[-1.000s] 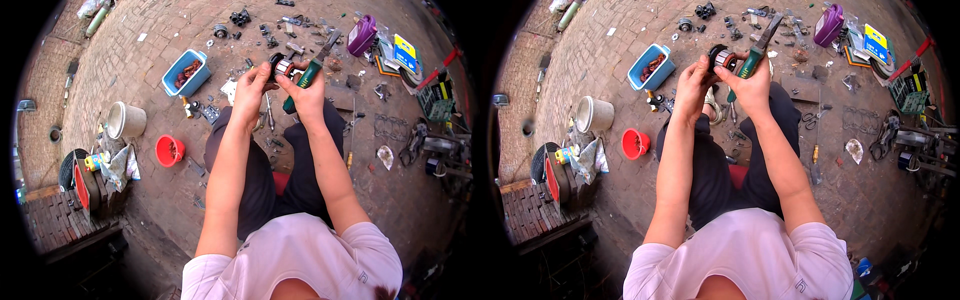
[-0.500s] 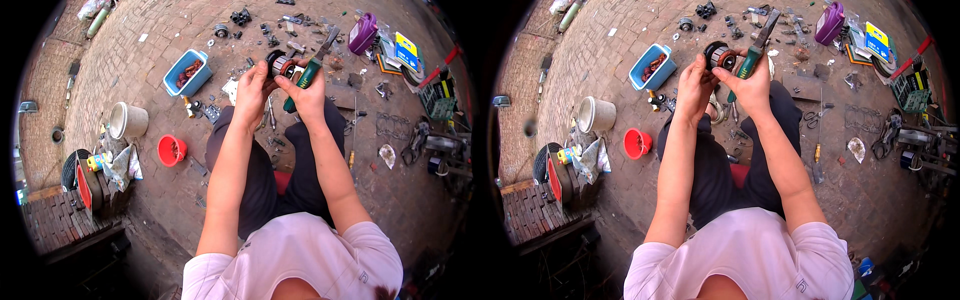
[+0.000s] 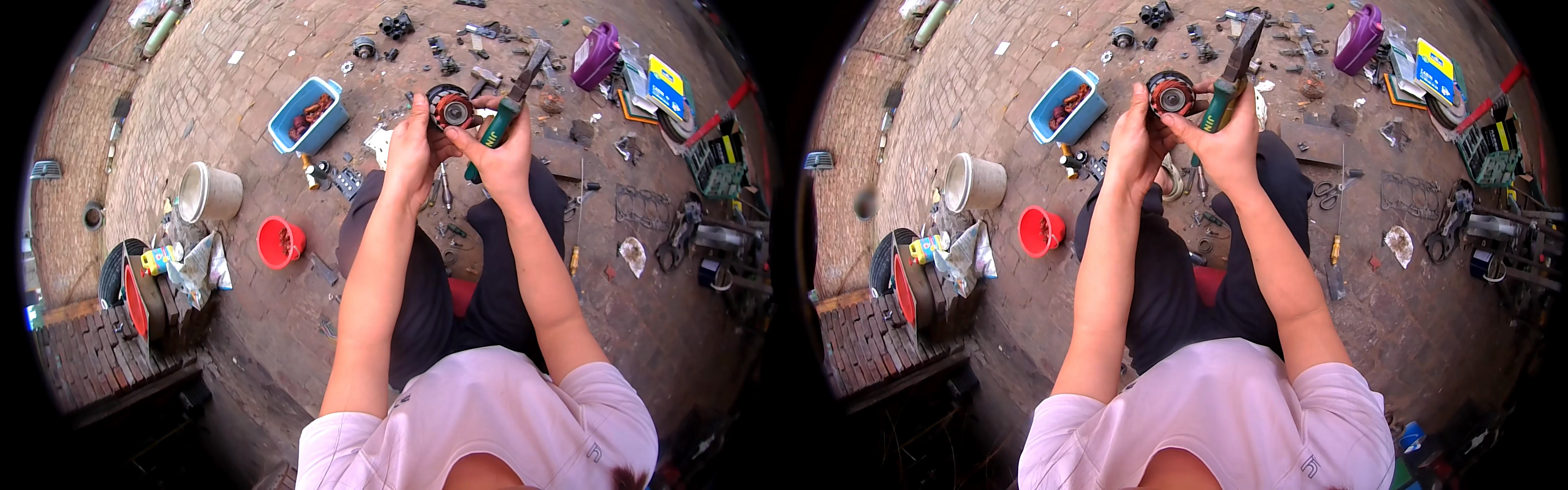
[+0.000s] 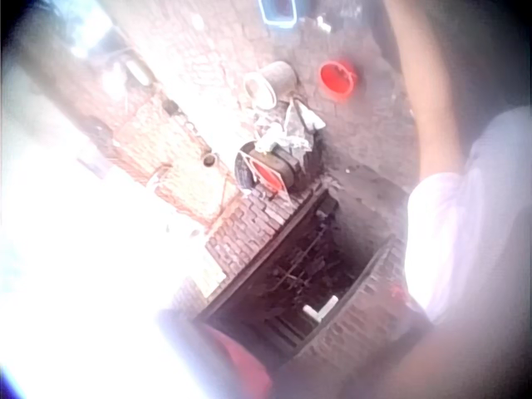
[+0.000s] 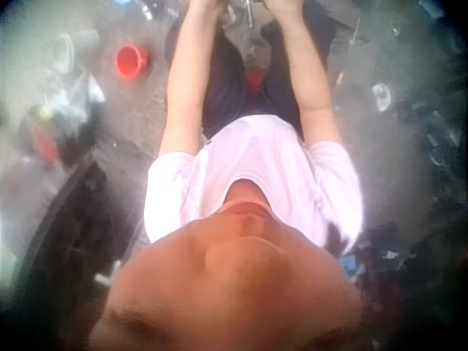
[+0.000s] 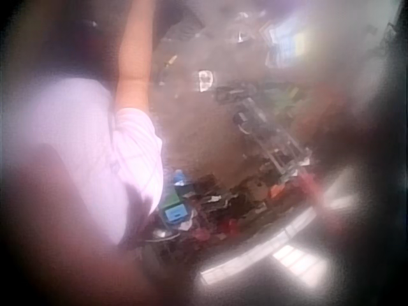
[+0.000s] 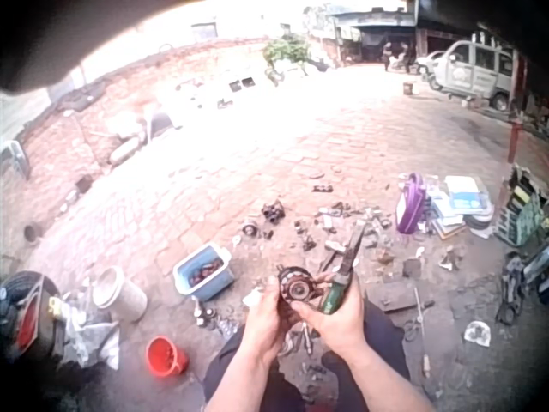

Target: The person sits on a small stool and disassembles a small electric motor using a screwdriver and pliers. They remove screws, separate the housing, and extract internal components, placing parts on the ground.

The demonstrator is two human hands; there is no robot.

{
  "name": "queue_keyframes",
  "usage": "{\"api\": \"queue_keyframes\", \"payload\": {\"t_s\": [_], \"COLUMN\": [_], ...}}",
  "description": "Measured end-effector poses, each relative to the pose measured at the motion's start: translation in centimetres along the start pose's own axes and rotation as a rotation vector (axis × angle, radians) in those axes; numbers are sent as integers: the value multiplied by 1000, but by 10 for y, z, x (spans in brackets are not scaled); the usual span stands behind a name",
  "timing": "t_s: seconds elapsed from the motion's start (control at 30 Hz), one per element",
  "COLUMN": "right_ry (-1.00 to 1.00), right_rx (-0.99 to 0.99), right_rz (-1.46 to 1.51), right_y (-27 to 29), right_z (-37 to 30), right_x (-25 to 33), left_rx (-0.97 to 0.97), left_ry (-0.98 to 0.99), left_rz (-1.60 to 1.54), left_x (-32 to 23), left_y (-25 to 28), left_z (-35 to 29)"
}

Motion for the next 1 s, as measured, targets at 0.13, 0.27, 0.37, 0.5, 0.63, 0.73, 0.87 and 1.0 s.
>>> {"api": "queue_keyframes", "payload": {"t_s": [0.13,0.27,0.37,0.5,0.63,0.73,0.87,1.0], "right_ry": [-7,-3,12,-9,54,69,67,-52], "right_rx": [12,14,11,-4,-44,-66,-72,-47], "right_rz": [46,39,36,-19,-158,-124,-85,92], "right_y": [-3,-3,-3,-3,4,3,5,3], "right_z": [0,0,0,-2,0,0,-1,-2], "right_x": [2,3,4,7,2,2,1,-2], "left_rx": [4,13,-7,-10,-12,-35,-37,-16], "left_ry": [30,30,30,23,-7,-47,-210,-400], "left_rz": [5,15,22,37,60,88,128,272], "left_x": [3,4,4,3,-1,-5,-15,-24], "left_y": [3,5,5,7,6,7,-1,-9], "left_z": [2,3,3,2,1,-1,-6,-14]}}
Point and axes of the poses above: each hand's wrist, its own z-axis towards the middle knuckle, its own y-axis out of the back of the hand, x = y × z, the point moved 6 cm from there along z, towards the middle knuckle, and after that the axes turned 2 degrees about x, right-handed, at the moved point
